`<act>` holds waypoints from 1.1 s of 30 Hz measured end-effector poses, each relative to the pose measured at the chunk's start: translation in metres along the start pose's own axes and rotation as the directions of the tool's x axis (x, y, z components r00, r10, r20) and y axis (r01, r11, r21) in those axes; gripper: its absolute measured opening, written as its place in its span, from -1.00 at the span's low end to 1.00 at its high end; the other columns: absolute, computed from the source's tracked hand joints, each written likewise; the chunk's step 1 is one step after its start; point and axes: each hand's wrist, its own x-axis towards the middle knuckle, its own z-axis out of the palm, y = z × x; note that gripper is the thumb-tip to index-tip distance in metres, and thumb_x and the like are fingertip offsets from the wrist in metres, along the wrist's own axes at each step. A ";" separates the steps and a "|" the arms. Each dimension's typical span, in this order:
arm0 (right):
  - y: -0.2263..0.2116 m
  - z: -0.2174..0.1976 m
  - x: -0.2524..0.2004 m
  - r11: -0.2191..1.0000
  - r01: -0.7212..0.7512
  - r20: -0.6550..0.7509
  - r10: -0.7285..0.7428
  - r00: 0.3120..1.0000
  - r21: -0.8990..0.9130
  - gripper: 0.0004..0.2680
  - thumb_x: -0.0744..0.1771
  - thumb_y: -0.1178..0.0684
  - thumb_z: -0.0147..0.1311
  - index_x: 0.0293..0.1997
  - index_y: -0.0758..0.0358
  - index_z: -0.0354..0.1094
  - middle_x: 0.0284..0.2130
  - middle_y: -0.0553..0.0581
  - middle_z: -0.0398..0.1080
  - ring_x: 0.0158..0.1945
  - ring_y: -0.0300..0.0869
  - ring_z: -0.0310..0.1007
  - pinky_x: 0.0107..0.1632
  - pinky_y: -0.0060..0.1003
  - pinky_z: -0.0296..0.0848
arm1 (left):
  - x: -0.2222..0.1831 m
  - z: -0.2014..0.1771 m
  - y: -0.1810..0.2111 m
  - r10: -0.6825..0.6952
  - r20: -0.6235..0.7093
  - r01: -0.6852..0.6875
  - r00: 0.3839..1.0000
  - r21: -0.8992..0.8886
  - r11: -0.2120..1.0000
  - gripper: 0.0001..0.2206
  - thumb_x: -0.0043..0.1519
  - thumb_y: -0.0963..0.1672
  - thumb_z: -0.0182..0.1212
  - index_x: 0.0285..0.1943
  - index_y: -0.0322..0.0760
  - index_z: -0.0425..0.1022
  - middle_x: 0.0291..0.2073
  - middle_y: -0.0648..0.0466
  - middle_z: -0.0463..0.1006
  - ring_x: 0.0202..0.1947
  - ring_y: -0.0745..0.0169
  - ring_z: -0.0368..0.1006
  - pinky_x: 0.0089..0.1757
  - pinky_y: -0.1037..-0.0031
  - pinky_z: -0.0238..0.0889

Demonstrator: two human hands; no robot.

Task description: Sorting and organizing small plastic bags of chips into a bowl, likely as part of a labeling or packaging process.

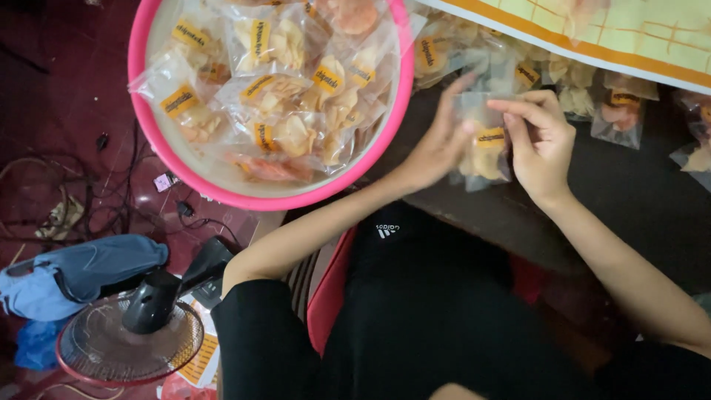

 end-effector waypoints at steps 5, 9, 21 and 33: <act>-0.024 0.002 0.010 0.986 0.151 -0.015 -0.152 0.988 -0.070 -0.88 0.38 0.45 -0.07 -0.06 0.51 0.36 -0.15 0.20 0.14 -0.27 -0.20 0.08 -0.21 -0.40 0.14 | -0.008 0.020 0.051 -0.047 -0.160 0.027 0.986 -0.120 0.992 -0.42 0.26 -0.17 0.08 0.42 -0.25 -0.13 0.27 -0.07 0.12 0.17 0.18 0.25 0.14 0.43 0.24; -0.058 0.005 0.030 0.941 0.339 0.088 -0.338 0.937 0.008 -0.80 0.35 0.27 -0.32 0.08 0.52 0.06 -0.02 0.31 0.09 0.03 -0.01 0.07 0.18 -0.16 0.12 | -0.016 0.025 0.094 0.041 -0.264 -0.075 0.964 -0.118 0.990 -0.44 0.29 -0.17 0.03 0.43 -0.23 -0.14 0.31 -0.04 0.04 0.29 0.16 0.13 0.27 0.39 0.13; -0.167 0.059 0.082 0.958 -0.152 0.706 -0.067 0.705 0.243 -0.20 0.10 0.48 0.08 0.41 -0.04 -0.34 0.12 0.29 0.20 -0.21 -0.12 0.33 -0.42 -0.45 0.32 | -0.046 -0.035 0.165 0.278 -0.573 -0.255 0.771 0.122 0.959 -0.48 0.36 -0.16 -0.10 0.48 -0.25 -0.22 0.45 0.01 -0.10 0.50 0.14 -0.07 0.45 0.39 -0.04; -0.195 0.144 0.132 0.853 0.514 0.752 -0.277 0.599 -0.095 -0.36 0.19 0.18 0.25 0.37 0.38 -0.14 0.02 0.46 0.31 -0.11 0.12 0.42 -0.19 -0.13 0.38 | -0.126 -0.160 0.207 0.417 -0.561 0.036 0.715 0.625 0.780 -0.47 0.38 -0.23 0.08 0.49 -0.01 -0.03 0.45 0.12 -0.05 0.49 0.16 0.03 0.41 0.30 0.11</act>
